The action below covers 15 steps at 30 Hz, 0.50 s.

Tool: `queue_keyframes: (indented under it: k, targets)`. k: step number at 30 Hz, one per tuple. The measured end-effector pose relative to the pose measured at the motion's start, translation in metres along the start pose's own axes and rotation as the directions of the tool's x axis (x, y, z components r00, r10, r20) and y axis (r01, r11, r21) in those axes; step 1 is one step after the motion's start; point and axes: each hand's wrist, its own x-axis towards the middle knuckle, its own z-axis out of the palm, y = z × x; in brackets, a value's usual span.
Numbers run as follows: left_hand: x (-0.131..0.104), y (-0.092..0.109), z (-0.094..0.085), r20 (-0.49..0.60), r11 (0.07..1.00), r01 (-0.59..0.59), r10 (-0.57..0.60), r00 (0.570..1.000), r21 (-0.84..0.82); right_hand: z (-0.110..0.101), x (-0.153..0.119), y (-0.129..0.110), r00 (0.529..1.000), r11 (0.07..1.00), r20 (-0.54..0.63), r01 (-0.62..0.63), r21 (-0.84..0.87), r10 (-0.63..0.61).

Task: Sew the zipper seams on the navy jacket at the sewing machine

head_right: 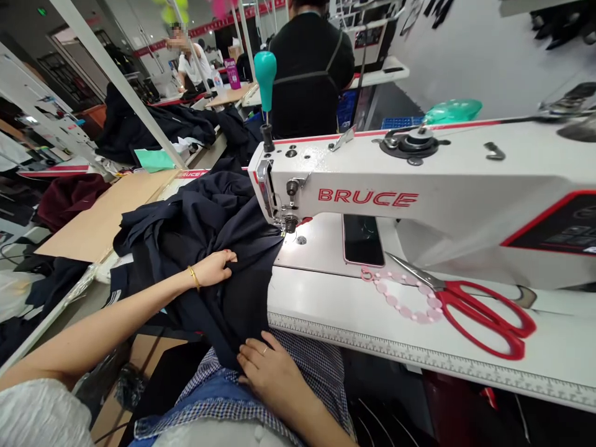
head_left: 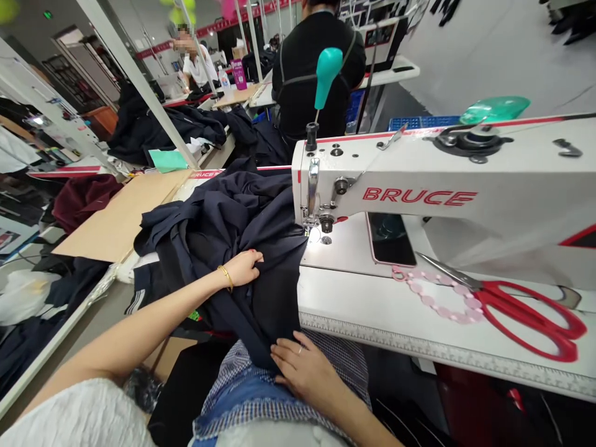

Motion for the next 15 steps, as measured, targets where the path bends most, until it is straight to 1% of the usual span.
queue_keyframes:
  k: [2,3,4,6,7,8,9,11,12,13,14,15]
  targets:
    - [0.000,0.000,-0.002,-0.011,0.999,-0.013,0.012,1.000,-0.029,-0.005,0.006,0.008,0.996,0.994,-0.067,-0.065,-0.088,0.060]
    - [0.000,0.002,-0.002,-0.019,0.999,-0.014,0.013,1.000,-0.040,-0.012,0.013,0.013,0.986,0.980,-0.118,-0.138,-0.147,0.121]
    - [-0.001,0.003,-0.002,-0.029,0.999,-0.011,0.010,1.000,-0.049,-0.021,0.022,0.019,0.966,0.949,-0.174,-0.228,-0.216,0.192]
    - [-0.003,0.005,0.000,-0.057,0.998,-0.005,0.001,0.998,-0.063,-0.036,0.040,0.029,0.913,0.851,-0.257,-0.394,-0.346,0.318]
    - [-0.005,0.005,0.001,-0.074,0.998,-0.003,-0.002,0.997,-0.066,-0.041,0.048,0.033,0.894,0.809,-0.265,-0.441,-0.389,0.361]
    - [-0.006,0.006,0.002,-0.091,0.998,-0.003,-0.003,0.996,-0.067,-0.043,0.056,0.037,0.888,0.788,-0.250,-0.458,-0.412,0.385]
    - [-0.008,0.006,0.004,-0.107,0.998,-0.007,0.000,0.994,-0.066,-0.043,0.063,0.039,0.890,0.785,-0.223,-0.457,-0.418,0.398]
    - [-0.008,0.006,0.006,-0.134,0.998,-0.018,0.010,0.991,-0.059,-0.037,0.076,0.043,0.898,0.811,-0.181,-0.439,-0.387,0.401]
    - [-0.006,0.005,0.007,-0.144,0.998,-0.023,0.015,0.989,-0.054,-0.033,0.082,0.045,0.897,0.828,-0.179,-0.442,-0.346,0.404]
    - [-0.005,0.004,0.008,-0.153,0.998,-0.027,0.020,0.988,-0.050,-0.030,0.087,0.048,0.889,0.846,-0.184,-0.456,-0.275,0.419]
    - [-0.002,0.003,0.009,-0.160,0.999,-0.031,0.023,0.987,-0.045,-0.027,0.092,0.050,0.874,0.863,-0.187,-0.477,-0.166,0.448]
    - [0.000,0.002,0.009,-0.164,0.999,-0.034,0.027,0.986,-0.042,-0.025,0.097,0.051,0.850,0.863,-0.184,-0.504,-0.016,0.493]
